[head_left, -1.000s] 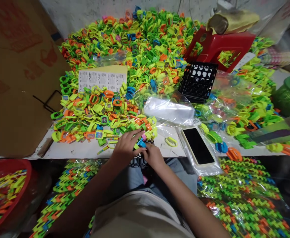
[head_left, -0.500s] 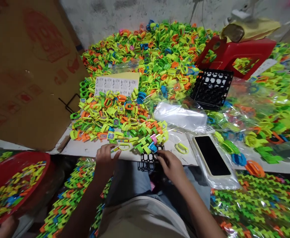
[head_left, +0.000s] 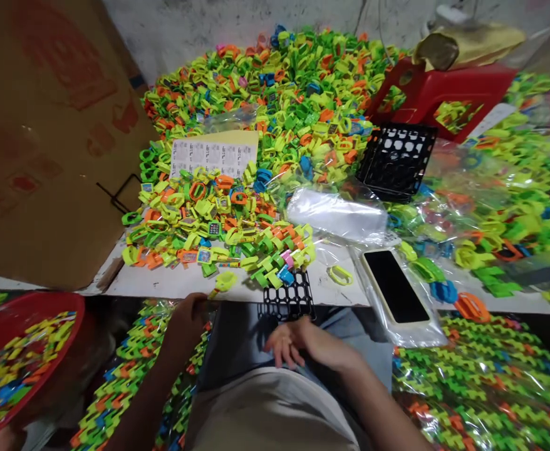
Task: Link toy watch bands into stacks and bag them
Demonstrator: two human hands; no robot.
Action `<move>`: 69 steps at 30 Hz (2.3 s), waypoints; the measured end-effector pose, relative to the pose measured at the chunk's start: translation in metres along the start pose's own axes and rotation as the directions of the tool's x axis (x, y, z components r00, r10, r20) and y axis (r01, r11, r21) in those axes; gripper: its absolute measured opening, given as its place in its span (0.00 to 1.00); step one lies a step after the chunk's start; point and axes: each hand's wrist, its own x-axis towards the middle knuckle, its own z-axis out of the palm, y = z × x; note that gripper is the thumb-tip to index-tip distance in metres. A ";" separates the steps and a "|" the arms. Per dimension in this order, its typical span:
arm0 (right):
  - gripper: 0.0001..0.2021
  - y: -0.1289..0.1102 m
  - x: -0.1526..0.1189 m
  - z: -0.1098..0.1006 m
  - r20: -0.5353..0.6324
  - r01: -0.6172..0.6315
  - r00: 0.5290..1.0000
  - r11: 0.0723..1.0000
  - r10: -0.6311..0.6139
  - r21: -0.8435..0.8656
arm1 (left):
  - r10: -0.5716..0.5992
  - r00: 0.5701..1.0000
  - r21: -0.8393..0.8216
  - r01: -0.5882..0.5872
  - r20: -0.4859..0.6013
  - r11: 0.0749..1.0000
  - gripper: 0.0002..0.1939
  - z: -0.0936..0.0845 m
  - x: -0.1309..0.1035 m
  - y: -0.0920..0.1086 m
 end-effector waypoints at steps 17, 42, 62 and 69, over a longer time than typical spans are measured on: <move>0.15 -0.005 -0.009 -0.023 -0.747 0.113 0.601 0.955 -0.285 -0.274 | 0.567 0.823 -0.133 -0.567 -0.043 0.813 0.05 0.027 -0.014 0.119; 0.11 0.014 0.029 -0.062 -0.535 -0.299 0.705 0.490 -0.465 -0.819 | 0.641 0.767 0.092 -0.641 0.029 0.762 0.26 0.054 0.029 0.140; 0.07 0.003 0.031 -0.076 -0.476 -0.201 0.780 0.559 -0.405 -0.805 | 0.552 0.831 0.329 -0.541 0.067 0.774 0.23 0.048 0.038 0.178; 0.07 0.002 0.015 -0.066 -0.518 -0.123 0.670 0.609 -0.532 -0.783 | 0.493 0.869 -0.184 -0.492 -0.042 0.851 0.34 0.037 0.033 0.113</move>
